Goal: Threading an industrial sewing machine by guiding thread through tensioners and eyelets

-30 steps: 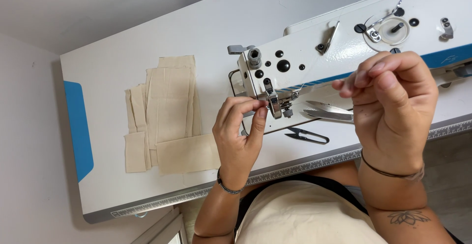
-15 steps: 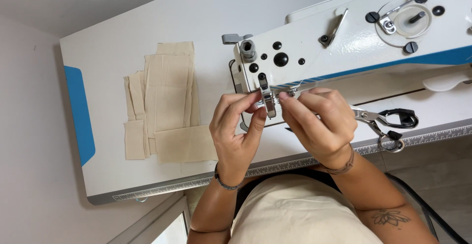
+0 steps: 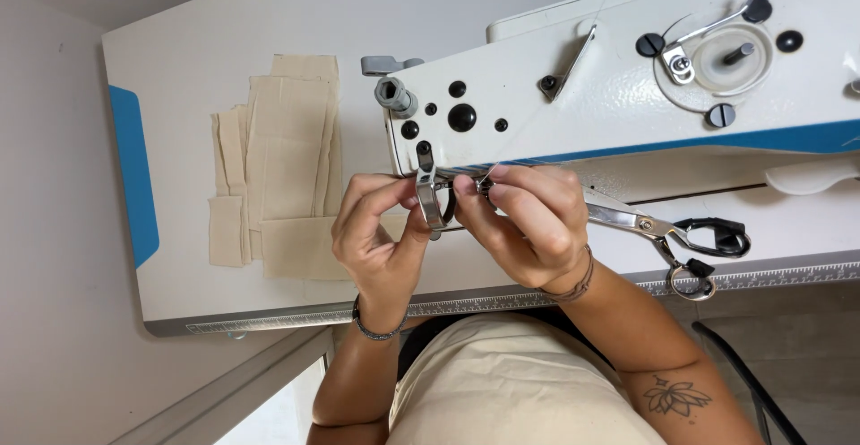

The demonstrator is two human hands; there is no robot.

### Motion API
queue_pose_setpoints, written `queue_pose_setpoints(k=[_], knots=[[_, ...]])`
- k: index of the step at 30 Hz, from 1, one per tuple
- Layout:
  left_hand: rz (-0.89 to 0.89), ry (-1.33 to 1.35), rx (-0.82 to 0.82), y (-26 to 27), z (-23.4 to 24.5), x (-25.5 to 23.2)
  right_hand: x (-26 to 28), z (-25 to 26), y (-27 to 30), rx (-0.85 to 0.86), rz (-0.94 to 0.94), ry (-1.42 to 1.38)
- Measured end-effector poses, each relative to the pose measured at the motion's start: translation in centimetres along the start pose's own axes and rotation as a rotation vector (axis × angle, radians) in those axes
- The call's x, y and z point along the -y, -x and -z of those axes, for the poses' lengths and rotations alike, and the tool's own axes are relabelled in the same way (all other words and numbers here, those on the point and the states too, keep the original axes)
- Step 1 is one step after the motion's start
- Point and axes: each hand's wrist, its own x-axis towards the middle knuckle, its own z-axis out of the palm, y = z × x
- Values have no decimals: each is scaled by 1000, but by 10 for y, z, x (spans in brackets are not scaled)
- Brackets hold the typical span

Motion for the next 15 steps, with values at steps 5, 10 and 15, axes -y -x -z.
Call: queue_pose_setpoints(k=[5,10,15], knots=[[-4,11,-23,5,-2,4,-2,-2,-5,-4,34,16],[-3,3,-26,6,-2,6,-4,-2,-1,-22,23,-15],[11,10,-30,6,-3,6,-4,3,0,20,6,-35]])
